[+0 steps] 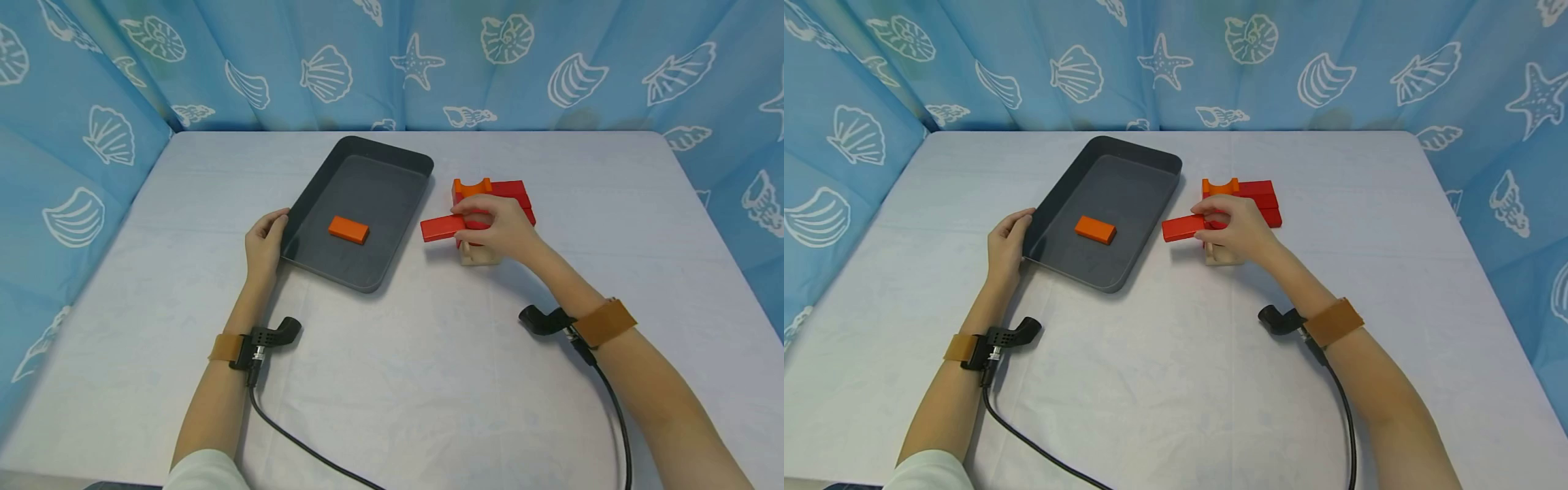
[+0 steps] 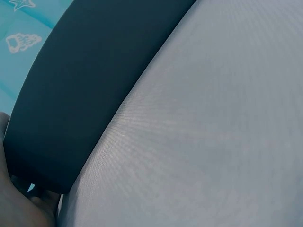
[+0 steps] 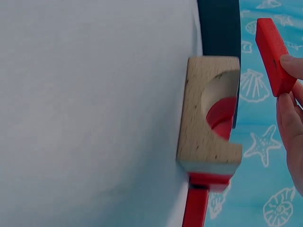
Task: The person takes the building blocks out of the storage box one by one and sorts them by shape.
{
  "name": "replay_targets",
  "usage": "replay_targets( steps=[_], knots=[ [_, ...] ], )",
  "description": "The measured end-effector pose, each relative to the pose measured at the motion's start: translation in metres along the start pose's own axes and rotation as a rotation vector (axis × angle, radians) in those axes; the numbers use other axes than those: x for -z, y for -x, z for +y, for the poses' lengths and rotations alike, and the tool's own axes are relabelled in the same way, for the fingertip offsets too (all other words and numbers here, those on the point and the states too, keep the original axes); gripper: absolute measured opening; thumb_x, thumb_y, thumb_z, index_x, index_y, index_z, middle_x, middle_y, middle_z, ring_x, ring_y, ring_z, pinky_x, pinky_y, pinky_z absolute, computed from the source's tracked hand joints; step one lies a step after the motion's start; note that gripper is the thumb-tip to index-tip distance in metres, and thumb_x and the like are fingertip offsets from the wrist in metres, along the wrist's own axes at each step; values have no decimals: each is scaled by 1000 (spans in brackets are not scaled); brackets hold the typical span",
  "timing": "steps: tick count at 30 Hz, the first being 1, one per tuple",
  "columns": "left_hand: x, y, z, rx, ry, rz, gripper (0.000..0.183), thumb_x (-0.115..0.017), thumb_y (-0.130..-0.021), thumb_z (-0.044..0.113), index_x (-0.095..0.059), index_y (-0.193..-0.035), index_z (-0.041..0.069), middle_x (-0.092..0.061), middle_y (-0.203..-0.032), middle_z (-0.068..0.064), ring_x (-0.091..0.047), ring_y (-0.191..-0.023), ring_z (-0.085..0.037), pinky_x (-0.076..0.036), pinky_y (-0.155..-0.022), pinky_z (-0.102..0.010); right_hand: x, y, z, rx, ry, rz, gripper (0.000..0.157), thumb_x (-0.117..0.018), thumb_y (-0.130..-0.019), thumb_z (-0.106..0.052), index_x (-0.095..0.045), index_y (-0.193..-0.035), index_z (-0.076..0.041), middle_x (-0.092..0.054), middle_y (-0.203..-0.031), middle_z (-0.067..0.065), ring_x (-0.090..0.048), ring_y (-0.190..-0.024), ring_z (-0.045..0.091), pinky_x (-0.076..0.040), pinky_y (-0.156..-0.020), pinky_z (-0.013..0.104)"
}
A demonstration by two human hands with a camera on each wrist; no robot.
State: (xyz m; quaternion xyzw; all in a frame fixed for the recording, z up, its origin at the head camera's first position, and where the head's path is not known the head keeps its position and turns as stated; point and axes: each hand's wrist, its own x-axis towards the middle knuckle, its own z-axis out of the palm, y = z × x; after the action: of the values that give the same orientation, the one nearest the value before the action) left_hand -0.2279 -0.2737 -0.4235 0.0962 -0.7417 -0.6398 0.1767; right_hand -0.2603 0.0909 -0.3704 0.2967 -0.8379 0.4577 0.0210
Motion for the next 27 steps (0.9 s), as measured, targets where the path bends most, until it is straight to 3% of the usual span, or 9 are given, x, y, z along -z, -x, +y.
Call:
replay_targets(
  steps=[7,16,27],
  knots=[
    [0,1,-1,-10,-19,-4,32,-52,-91,21,-59,-112,-2,-57,-106,-7,-49,-98,-13,-36,-84,-26,7,7,11,-89,-43,-11,33,-71,-75,-5,-62,-107,0,-60,-103,9,-48,-98,20,-46,-77,33],
    [0,1,1,-10,-10,-1,32,-52,-91,20,-59,-112,-3,-58,-104,-6,-49,-97,-12,-36,-83,-25,28,24,-4,-207,-97,44,35,-65,-78,4,-56,-112,7,-54,-111,18,-46,-105,26,-42,-81,25],
    [0,1,0,-4,9,-5,32,-52,-91,19,-59,-113,-4,-57,-102,-3,-48,-94,-12,-36,-81,-24,49,39,39,-218,-56,117,38,-68,-77,-1,-56,-112,6,-55,-110,15,-50,-99,17,-42,-80,21]
  ],
)
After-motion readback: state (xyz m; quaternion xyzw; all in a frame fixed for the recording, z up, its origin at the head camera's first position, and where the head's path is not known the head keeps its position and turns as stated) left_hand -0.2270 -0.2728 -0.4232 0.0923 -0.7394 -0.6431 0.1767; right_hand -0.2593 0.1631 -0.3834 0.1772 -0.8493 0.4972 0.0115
